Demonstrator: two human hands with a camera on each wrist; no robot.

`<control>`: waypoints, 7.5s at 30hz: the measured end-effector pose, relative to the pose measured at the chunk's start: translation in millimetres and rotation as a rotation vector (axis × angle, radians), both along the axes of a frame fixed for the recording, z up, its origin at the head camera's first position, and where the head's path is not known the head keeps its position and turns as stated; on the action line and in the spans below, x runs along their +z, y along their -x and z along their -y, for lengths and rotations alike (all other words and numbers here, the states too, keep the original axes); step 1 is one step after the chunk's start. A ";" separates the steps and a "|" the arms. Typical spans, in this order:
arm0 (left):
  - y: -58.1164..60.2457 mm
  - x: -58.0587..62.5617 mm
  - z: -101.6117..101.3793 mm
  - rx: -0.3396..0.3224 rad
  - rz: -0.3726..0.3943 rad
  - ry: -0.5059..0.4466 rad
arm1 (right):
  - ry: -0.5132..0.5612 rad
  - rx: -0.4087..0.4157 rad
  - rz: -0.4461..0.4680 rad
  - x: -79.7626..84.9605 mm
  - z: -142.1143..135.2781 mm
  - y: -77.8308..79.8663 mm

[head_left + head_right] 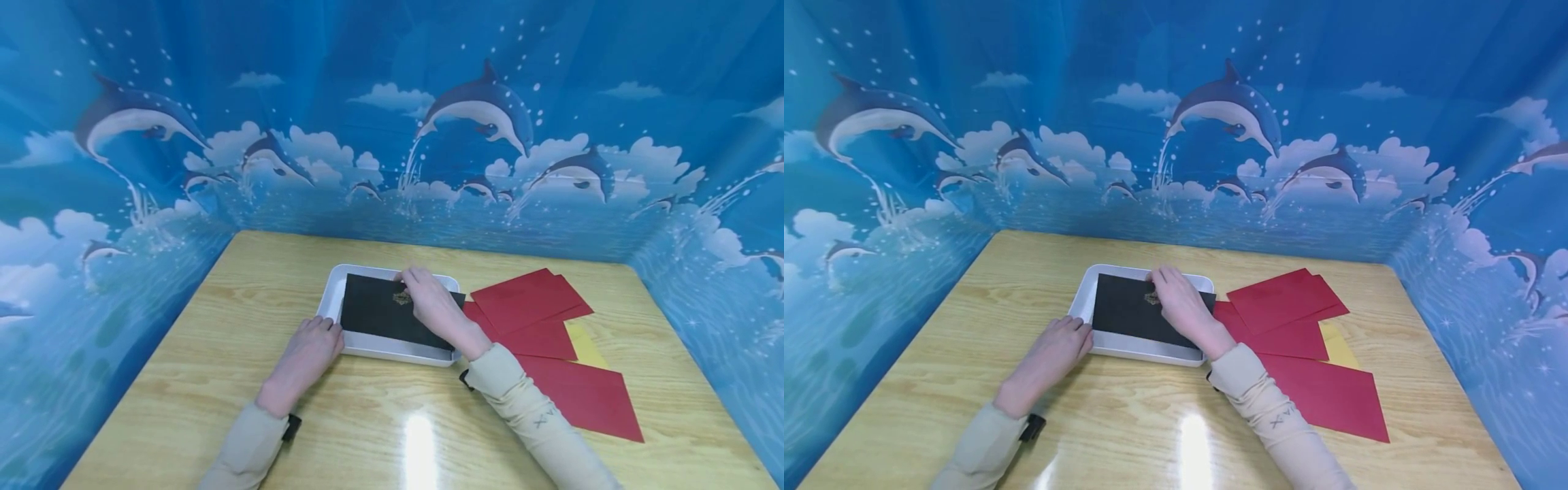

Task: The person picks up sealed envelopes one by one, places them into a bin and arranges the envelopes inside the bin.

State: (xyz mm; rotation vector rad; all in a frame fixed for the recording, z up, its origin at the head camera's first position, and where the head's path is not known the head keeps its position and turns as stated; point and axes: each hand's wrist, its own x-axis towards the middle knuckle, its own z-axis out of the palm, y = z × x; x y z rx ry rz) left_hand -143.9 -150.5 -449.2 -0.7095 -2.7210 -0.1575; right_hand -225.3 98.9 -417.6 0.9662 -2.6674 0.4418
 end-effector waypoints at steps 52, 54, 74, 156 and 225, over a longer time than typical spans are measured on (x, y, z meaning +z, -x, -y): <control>-1.1 1.9 -2.8 0.015 -0.016 -0.020 | 0.021 -0.372 -0.041 8.1 -193.4 -72.9; -1.1 2.0 -2.8 0.013 -0.018 -0.022 | 0.003 -0.394 -0.013 4.0 -206.2 -78.6; -0.5 0.6 -2.4 0.010 -0.002 -0.001 | -0.172 -0.459 0.369 -22.9 -263.1 -107.5; -0.2 0.6 -0.5 0.019 -0.028 -0.027 | 0.031 -0.234 -0.325 42.3 -157.6 -60.1; 0.2 -0.3 -0.6 0.011 -0.029 -0.025 | -0.108 -0.073 0.260 -15.8 -25.2 -10.8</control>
